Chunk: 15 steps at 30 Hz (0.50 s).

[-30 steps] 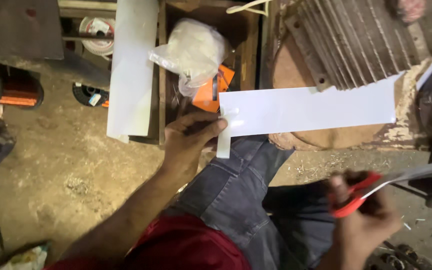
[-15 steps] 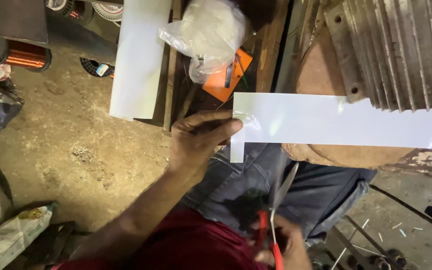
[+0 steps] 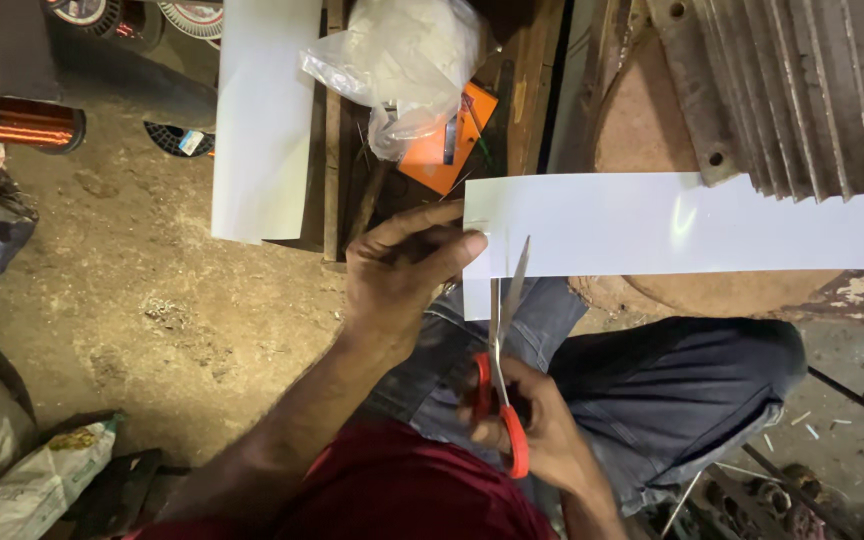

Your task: The person cuts a white sheet into narrow strips using red-handled scissors and inserts the strips into the slots of a metal stator core. The person repeatedly cuts and inserts the strips into the core's slots.

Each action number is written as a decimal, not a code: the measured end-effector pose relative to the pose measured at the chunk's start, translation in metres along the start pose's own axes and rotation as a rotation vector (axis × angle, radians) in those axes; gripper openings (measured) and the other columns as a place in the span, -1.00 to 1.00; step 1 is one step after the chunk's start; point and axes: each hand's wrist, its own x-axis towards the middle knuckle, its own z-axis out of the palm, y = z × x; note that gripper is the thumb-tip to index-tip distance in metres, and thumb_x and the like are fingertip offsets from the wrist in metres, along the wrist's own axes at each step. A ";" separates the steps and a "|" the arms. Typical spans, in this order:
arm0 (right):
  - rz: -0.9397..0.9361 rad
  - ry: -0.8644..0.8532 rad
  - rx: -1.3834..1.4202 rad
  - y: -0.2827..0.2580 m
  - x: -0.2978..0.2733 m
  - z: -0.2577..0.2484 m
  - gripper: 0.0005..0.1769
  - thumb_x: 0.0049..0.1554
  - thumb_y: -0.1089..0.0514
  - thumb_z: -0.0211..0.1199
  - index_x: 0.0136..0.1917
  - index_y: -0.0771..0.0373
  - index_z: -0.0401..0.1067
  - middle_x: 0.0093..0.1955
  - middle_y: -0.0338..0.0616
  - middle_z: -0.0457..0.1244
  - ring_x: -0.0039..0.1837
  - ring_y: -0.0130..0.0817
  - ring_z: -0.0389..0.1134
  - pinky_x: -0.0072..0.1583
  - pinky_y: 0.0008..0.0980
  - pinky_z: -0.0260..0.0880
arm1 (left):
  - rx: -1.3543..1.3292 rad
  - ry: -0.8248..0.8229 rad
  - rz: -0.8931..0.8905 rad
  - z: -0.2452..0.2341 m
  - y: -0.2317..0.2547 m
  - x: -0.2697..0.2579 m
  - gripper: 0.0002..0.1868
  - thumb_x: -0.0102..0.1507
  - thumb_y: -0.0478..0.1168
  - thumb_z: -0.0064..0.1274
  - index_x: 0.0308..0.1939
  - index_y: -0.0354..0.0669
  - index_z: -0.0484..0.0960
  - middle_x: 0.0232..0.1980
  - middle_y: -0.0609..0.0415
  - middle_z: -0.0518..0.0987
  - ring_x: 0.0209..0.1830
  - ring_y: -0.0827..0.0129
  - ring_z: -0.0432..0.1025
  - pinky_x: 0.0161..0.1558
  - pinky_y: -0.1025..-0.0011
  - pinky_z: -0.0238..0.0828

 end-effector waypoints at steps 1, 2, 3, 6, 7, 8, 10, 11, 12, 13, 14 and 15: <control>-0.046 0.003 -0.028 -0.004 0.002 0.002 -0.10 -0.16 -0.09 0.62 0.31 0.38 0.35 -0.04 -0.20 0.36 -0.02 -0.40 0.47 0.00 -0.41 0.52 | -0.002 0.005 -0.010 0.000 -0.001 -0.001 -0.63 0.20 -0.51 0.30 0.09 -0.34 0.69 -0.16 0.01 0.71 -0.22 0.52 0.57 -0.19 0.58 0.56; -0.044 0.013 -0.027 -0.009 0.004 0.004 -0.10 -0.17 -0.09 0.62 0.30 0.38 0.35 -0.05 -0.21 0.37 -0.03 -0.41 0.47 -0.01 -0.40 0.52 | 0.000 0.008 -0.006 0.000 -0.002 -0.001 -0.62 0.20 -0.51 0.31 0.10 -0.35 0.69 -0.17 0.03 0.70 -0.24 0.54 0.54 -0.22 0.60 0.52; -0.043 0.024 -0.025 -0.013 0.005 0.005 -0.10 -0.19 -0.10 0.62 0.29 0.37 0.36 -0.05 -0.23 0.37 -0.04 -0.41 0.46 -0.01 -0.40 0.53 | 0.003 0.012 -0.003 0.000 -0.003 -0.001 -0.62 0.21 -0.51 0.32 0.11 -0.36 0.69 -0.17 0.05 0.68 -0.26 0.56 0.51 -0.25 0.63 0.47; -0.061 0.011 -0.058 -0.024 0.009 0.008 -0.20 -0.17 -0.05 0.64 0.22 0.39 0.41 -0.12 -0.21 0.39 -0.08 -0.42 0.44 -0.02 -0.41 0.52 | 0.023 0.016 0.007 -0.001 -0.002 -0.001 -0.60 0.21 -0.51 0.31 0.14 -0.35 0.69 -0.20 0.06 0.67 -0.31 0.59 0.48 -0.31 0.65 0.41; -0.069 0.000 -0.075 -0.027 0.009 0.009 -0.25 -0.15 -0.02 0.64 0.19 0.39 0.44 -0.15 -0.19 0.40 -0.09 -0.43 0.43 -0.02 -0.42 0.51 | 0.032 0.017 0.009 0.000 -0.002 -0.002 -0.60 0.22 -0.51 0.31 0.15 -0.34 0.69 -0.21 0.06 0.67 -0.33 0.59 0.48 -0.32 0.65 0.40; -0.107 0.014 -0.135 -0.029 0.011 0.010 -0.28 -0.15 0.00 0.64 0.17 0.38 0.45 -0.16 -0.20 0.39 -0.09 -0.44 0.42 -0.01 -0.42 0.49 | 0.024 0.019 0.007 0.000 -0.002 -0.001 -0.59 0.21 -0.51 0.30 0.15 -0.34 0.68 -0.21 0.05 0.68 -0.33 0.59 0.49 -0.33 0.64 0.41; -0.180 0.037 -0.254 -0.032 0.013 0.012 -0.35 -0.15 0.05 0.65 0.13 0.34 0.48 -0.16 -0.23 0.38 -0.09 -0.48 0.39 0.01 -0.44 0.45 | 0.008 0.029 0.005 -0.001 -0.003 -0.002 -0.57 0.20 -0.52 0.28 0.16 -0.32 0.66 -0.21 0.03 0.69 -0.33 0.58 0.51 -0.35 0.64 0.42; -0.150 0.045 -0.264 -0.034 0.013 0.013 -0.37 -0.16 0.06 0.65 0.10 0.33 0.49 -0.18 -0.24 0.38 -0.10 -0.48 0.39 -0.01 -0.44 0.44 | 0.026 0.024 0.015 -0.001 -0.003 -0.003 -0.57 0.21 -0.52 0.28 0.17 -0.33 0.66 -0.20 0.03 0.69 -0.33 0.58 0.50 -0.36 0.64 0.41; -0.124 0.054 -0.275 -0.035 0.015 0.014 -0.40 -0.17 0.07 0.64 0.08 0.32 0.50 -0.20 -0.25 0.37 -0.11 -0.49 0.38 -0.02 -0.44 0.44 | 0.045 0.016 0.028 -0.002 -0.004 -0.002 -0.57 0.22 -0.53 0.27 0.18 -0.33 0.66 -0.19 0.03 0.69 -0.33 0.59 0.49 -0.36 0.64 0.40; -0.098 0.062 -0.285 -0.036 0.017 0.014 -0.42 -0.18 0.07 0.64 0.05 0.30 0.50 -0.21 -0.26 0.37 -0.13 -0.50 0.38 -0.04 -0.44 0.44 | 0.063 0.008 0.041 -0.003 -0.004 0.000 -0.57 0.22 -0.54 0.27 0.19 -0.34 0.66 -0.19 0.03 0.69 -0.33 0.60 0.48 -0.36 0.65 0.39; -0.092 0.076 -0.278 -0.037 0.017 0.015 -0.43 -0.19 0.08 0.65 0.03 0.30 0.50 -0.22 -0.26 0.36 -0.14 -0.51 0.37 -0.05 -0.45 0.43 | 0.060 -0.003 0.046 -0.004 -0.005 -0.001 -0.56 0.23 -0.54 0.27 0.20 -0.33 0.66 -0.20 0.02 0.69 -0.35 0.60 0.47 -0.39 0.66 0.35; -0.086 0.090 -0.270 -0.037 0.017 0.017 -0.44 -0.19 0.08 0.65 0.02 0.30 0.50 -0.23 -0.27 0.36 -0.15 -0.51 0.36 -0.06 -0.46 0.43 | 0.057 -0.014 0.051 -0.006 -0.005 -0.002 -0.55 0.23 -0.54 0.27 0.21 -0.33 0.65 -0.20 0.01 0.70 -0.38 0.61 0.45 -0.42 0.67 0.32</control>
